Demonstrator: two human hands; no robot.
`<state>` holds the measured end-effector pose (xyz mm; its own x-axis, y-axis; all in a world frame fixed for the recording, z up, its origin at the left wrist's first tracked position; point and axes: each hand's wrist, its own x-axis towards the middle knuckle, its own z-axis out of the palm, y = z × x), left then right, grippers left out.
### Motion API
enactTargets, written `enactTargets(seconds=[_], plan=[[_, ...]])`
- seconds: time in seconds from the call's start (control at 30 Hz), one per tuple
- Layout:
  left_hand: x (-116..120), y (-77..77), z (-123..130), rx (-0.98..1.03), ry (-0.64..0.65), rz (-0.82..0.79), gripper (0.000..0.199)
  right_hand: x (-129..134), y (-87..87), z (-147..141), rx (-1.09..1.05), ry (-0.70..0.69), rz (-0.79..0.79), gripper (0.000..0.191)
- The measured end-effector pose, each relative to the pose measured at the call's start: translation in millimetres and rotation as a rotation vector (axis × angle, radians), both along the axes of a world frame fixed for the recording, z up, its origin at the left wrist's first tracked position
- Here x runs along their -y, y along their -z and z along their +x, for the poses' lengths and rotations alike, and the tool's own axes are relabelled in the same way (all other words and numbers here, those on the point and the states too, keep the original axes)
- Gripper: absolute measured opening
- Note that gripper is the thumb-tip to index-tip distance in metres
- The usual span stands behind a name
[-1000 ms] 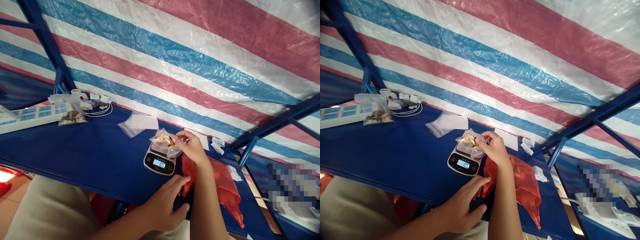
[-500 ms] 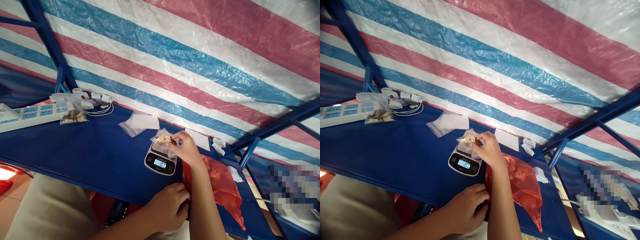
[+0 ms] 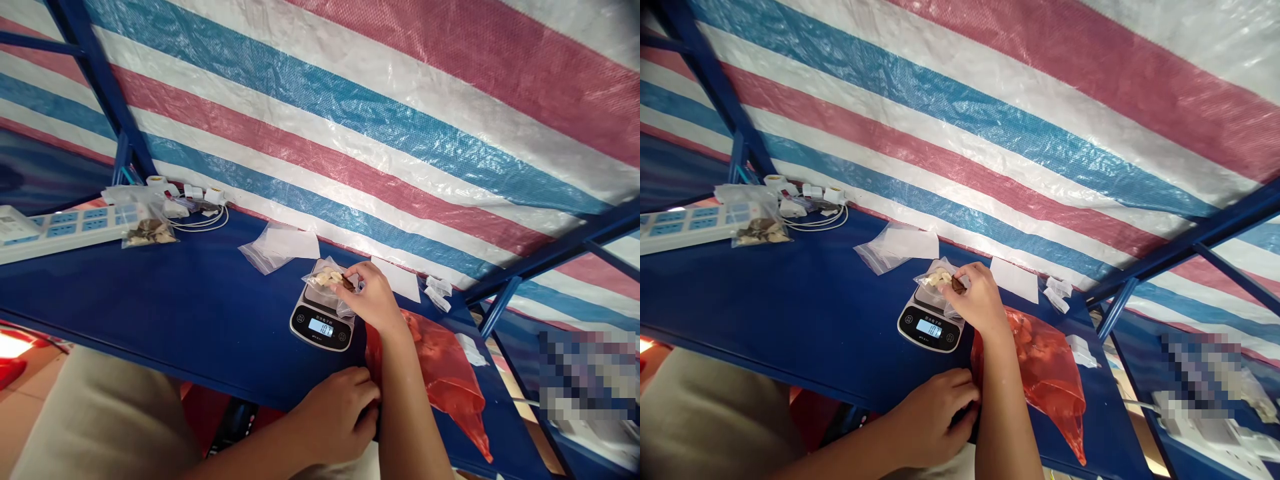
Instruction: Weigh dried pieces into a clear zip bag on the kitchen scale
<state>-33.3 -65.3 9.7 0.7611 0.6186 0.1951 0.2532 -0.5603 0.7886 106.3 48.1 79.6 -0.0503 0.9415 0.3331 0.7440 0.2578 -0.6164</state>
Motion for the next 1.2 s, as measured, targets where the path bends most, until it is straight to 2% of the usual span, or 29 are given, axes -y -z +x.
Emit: enactTargets(seconds=[0.37,0.53,0.77,1.2], plan=[[1,1.9,1,0.033,-0.012,0.001,0.006,-5,8.1,-8,-0.027,0.003,0.069,0.021],[1,2.4,0,0.036,-0.017,-0.001,0.005,-4,4.8,-8,-0.185,-0.014,0.026,0.018],[0,1.5,-1,0.026,-0.001,-0.003,0.008,-2,-6.1,11,-0.354,-0.009,0.057,0.02],[0,3.2,0,0.007,0.003,0.035,0.008,1,-6.1,4,-0.3,-0.074,-0.002,0.017]])
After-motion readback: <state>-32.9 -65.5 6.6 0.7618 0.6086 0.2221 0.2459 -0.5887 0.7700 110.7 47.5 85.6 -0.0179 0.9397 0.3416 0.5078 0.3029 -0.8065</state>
